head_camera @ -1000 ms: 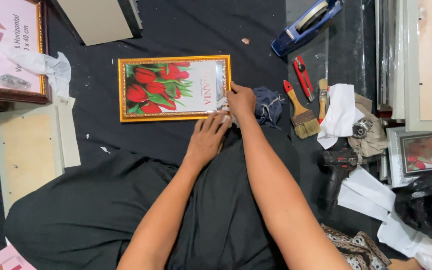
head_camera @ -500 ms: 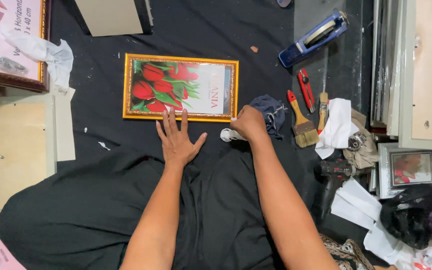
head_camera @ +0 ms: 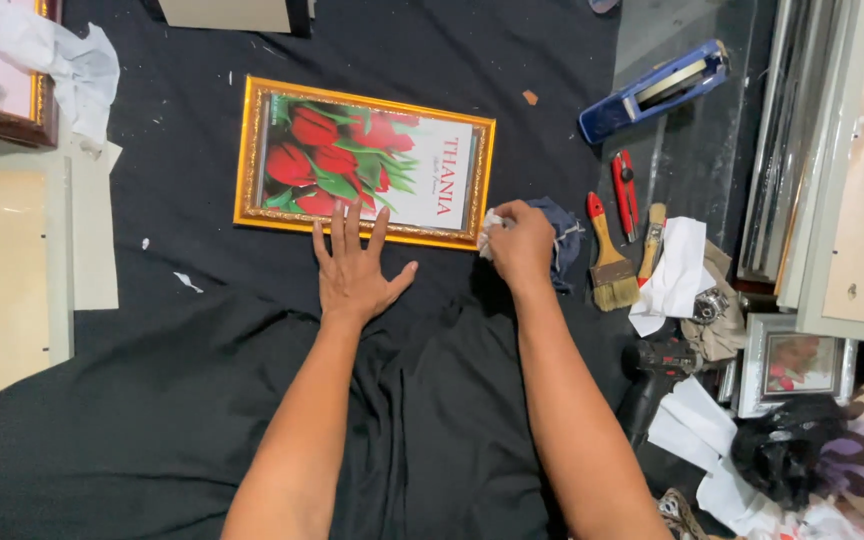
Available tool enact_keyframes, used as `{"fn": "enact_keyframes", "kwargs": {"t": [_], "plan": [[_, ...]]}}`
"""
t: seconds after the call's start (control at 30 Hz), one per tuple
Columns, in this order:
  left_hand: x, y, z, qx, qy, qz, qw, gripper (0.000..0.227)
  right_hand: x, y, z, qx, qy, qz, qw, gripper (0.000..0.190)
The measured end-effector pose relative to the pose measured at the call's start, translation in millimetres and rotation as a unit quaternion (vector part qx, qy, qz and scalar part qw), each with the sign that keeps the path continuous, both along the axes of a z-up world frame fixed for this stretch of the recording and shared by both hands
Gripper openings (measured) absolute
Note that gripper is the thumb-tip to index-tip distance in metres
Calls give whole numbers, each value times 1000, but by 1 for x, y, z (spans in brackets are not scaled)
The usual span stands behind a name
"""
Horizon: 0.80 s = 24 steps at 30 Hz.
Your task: Assembling a picture frame by cleaning the glass, brushing the frame edges, and securing the backboard.
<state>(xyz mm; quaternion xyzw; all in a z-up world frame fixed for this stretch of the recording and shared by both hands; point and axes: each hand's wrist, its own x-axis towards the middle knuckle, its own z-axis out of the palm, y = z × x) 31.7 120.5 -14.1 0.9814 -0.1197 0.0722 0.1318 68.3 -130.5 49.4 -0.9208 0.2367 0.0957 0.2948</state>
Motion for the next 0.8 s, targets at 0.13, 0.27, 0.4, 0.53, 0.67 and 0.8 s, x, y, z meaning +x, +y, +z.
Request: {"fn": "enact_keyframes", "kwargs": {"t": [0.13,0.27,0.4,0.53,0.67,0.8], "plan": [[6,0,4,2,-7,-3,1000,87,-16,34,3,5,16,160,987,57],[0,0,-2,11,-5,-5,1000,86,-2,52,21,103,146,134,975,99],[3,1,-5,10,-16,-3,1000,87,55,49,3,121,80,94,985,102],[1,-1,-2,13,-16,8,1000,86,103,36,-18,84,22,107,990,98],[2,2,-7,-3,-23,16,1000,86,123,73,-27,-37,-14,138,990,94],[3,0,-5,-13,-20,19,1000,87,127,128,-29,-100,-78,209,970,89]]}}
